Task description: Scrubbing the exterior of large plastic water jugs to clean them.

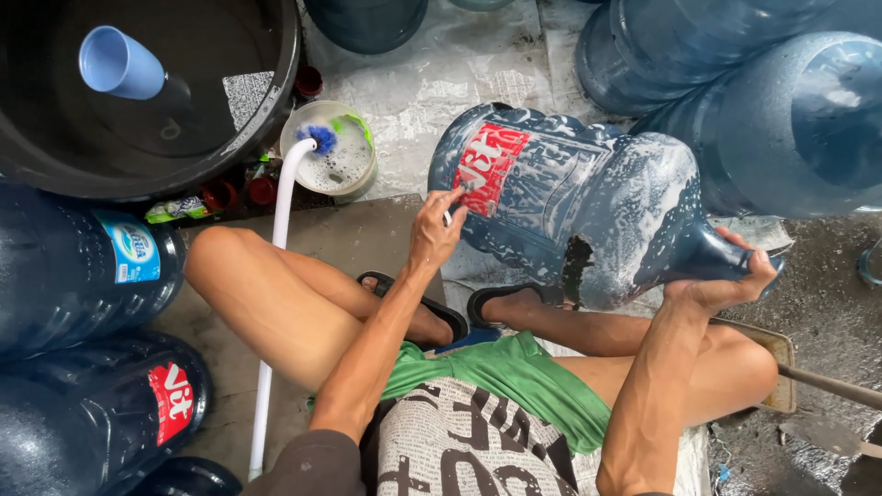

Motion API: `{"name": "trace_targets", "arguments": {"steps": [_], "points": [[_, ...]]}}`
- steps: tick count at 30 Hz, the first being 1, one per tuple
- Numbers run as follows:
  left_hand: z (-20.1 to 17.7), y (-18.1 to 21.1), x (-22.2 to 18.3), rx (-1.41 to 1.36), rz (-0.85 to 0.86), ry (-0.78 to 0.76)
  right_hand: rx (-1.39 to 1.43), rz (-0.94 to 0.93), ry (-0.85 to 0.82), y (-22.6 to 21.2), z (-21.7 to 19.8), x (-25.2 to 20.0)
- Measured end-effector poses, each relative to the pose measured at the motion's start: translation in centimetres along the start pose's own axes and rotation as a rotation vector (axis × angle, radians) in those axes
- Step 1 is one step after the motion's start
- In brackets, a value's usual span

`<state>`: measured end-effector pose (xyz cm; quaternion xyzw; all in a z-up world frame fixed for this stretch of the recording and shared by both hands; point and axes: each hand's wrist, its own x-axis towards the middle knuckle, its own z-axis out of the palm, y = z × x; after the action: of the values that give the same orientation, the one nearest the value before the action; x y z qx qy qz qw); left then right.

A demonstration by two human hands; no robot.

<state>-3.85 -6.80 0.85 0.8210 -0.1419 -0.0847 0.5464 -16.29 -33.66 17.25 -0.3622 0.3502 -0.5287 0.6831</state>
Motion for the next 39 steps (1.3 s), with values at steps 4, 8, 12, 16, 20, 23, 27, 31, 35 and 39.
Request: {"name": "trace_targets", "arguments": {"steps": [4,8,12,16,20,23,27,31,35,39], "points": [[0.9,0.4,-0.4,0.031,0.133,0.116,-0.032,-0.008,0.013,-0.2,0.0,-0.1],[1.1,0.8,0.5,0.064,0.107,0.176,-0.052,-0.050,0.004,-0.2,0.1,-0.1],[0.6,1.1,0.7,0.099,0.169,0.195,0.000,0.014,0.018,-0.3,0.7,-0.4],[0.8,0.7,1.2,0.157,0.265,0.217,0.004,-0.003,0.004,-0.3,0.5,-0.2],[0.7,0.6,1.5,0.297,0.394,0.247,0.002,-0.016,0.009,-0.4,1.1,-0.7],[1.3,-0.9,1.8,0.353,0.346,0.180,0.031,-0.053,0.029,0.3,0.6,-0.6],[1.1,-0.5,0.7,0.278,0.324,0.178,0.014,-0.045,0.073,-0.1,1.2,-1.3],[0.7,0.1,0.4,0.142,0.188,0.161,0.016,-0.026,0.126,-0.1,0.8,-0.6],[0.3,0.5,1.5,0.067,0.111,0.131,0.066,-0.018,0.107,0.1,0.5,-0.2],[0.4,0.5,2.3,0.069,0.100,0.135,0.106,0.027,0.079,0.0,0.7,-0.5]]}}
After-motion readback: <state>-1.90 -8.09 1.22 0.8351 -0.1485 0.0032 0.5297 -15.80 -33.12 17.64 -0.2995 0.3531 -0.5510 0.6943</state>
